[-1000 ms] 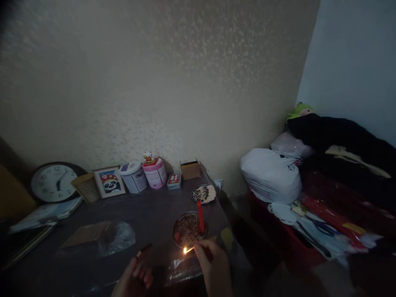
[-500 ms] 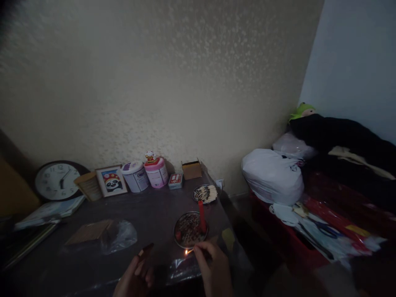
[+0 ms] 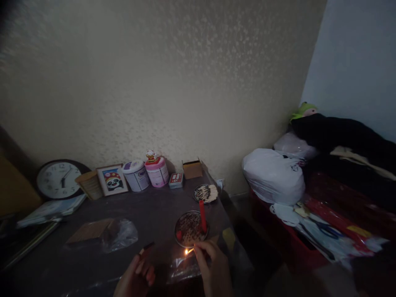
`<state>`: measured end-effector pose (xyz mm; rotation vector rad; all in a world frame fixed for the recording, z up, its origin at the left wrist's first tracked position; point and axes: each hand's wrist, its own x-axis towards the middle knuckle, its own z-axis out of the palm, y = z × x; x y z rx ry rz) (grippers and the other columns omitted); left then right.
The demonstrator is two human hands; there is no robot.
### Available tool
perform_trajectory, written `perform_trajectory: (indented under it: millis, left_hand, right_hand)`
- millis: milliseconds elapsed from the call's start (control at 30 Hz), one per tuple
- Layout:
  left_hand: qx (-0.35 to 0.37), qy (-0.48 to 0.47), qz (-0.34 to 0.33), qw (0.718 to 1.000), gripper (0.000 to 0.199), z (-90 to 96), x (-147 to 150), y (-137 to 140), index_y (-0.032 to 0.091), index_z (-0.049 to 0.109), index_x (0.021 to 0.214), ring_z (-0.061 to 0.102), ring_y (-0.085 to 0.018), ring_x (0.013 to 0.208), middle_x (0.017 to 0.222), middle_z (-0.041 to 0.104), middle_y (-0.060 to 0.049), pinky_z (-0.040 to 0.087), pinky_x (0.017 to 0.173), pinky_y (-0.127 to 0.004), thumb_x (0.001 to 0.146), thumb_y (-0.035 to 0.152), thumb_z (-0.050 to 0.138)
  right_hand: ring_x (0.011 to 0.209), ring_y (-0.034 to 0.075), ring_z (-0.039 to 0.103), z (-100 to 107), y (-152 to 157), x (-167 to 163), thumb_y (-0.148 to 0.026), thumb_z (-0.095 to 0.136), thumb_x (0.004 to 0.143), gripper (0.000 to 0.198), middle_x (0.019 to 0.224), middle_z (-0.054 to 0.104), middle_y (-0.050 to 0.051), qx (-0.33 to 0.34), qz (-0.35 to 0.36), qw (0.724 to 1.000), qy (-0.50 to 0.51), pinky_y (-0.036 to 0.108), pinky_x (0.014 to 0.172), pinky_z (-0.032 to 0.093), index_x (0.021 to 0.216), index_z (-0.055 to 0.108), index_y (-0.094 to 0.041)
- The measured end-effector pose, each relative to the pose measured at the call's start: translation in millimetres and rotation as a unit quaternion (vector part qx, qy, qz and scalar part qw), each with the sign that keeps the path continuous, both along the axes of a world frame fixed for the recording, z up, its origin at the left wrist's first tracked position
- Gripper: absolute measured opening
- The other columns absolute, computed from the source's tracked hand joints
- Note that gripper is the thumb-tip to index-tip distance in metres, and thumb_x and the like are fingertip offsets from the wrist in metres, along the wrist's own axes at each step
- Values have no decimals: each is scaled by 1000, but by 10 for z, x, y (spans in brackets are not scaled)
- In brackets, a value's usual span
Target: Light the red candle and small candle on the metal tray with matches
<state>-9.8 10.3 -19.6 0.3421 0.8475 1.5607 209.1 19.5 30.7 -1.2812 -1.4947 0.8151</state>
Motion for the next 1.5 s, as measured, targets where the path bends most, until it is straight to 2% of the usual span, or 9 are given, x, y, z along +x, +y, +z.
perform_trajectory:
  millis: [467,633,900,1100,1300,1500]
  left_hand:
    - [-6,-1,3,1000,47,75,35,-43,16,74,93,41,-9,46,48,41,7,35,41,-24,61,50,79]
    - [13,-15,1,1000,45,59,42,-48,16,75,94,41,-9,45,49,45,6,36,40,-24,62,47,79]
    - [21,-17,10,1000,39,62,68,-60,18,75,94,43,-9,47,50,43,7,37,42,-24,67,45,76]
    - [18,-14,17,1000,42,145,92,-68,15,74,97,40,-8,46,51,41,7,34,42,-23,67,45,76]
    - [20,-1,28,999,44,218,82,-95,16,75,92,40,-8,47,51,40,7,34,42,-23,62,48,79]
    - [29,0,35,999,43,229,82,-92,14,75,93,42,-8,47,52,44,6,35,42,-22,65,47,77]
  right_hand:
    - [83,20,66,-9,-4,-20,-37,54,86,25,90,72,6,6,-6,1000,-1,25,75,50,90,71,-20]
    - [81,20,67,9,-40,-26,-37,55,85,24,88,73,6,25,-11,1000,-6,25,74,51,89,72,-20]
    - [82,18,68,19,-60,-61,-34,55,86,20,86,73,4,54,-19,998,-14,22,74,51,87,71,-22]
    - [82,18,69,1,-30,-144,-31,56,85,18,87,74,4,66,-25,997,-18,22,73,51,87,72,-21]
    - [79,20,70,-91,62,-202,-31,56,84,20,85,75,5,44,-27,999,-14,25,71,52,86,72,-20]
    - [73,22,71,-82,148,-231,-37,56,82,23,79,76,7,6,-49,999,-8,28,66,55,83,71,-19]
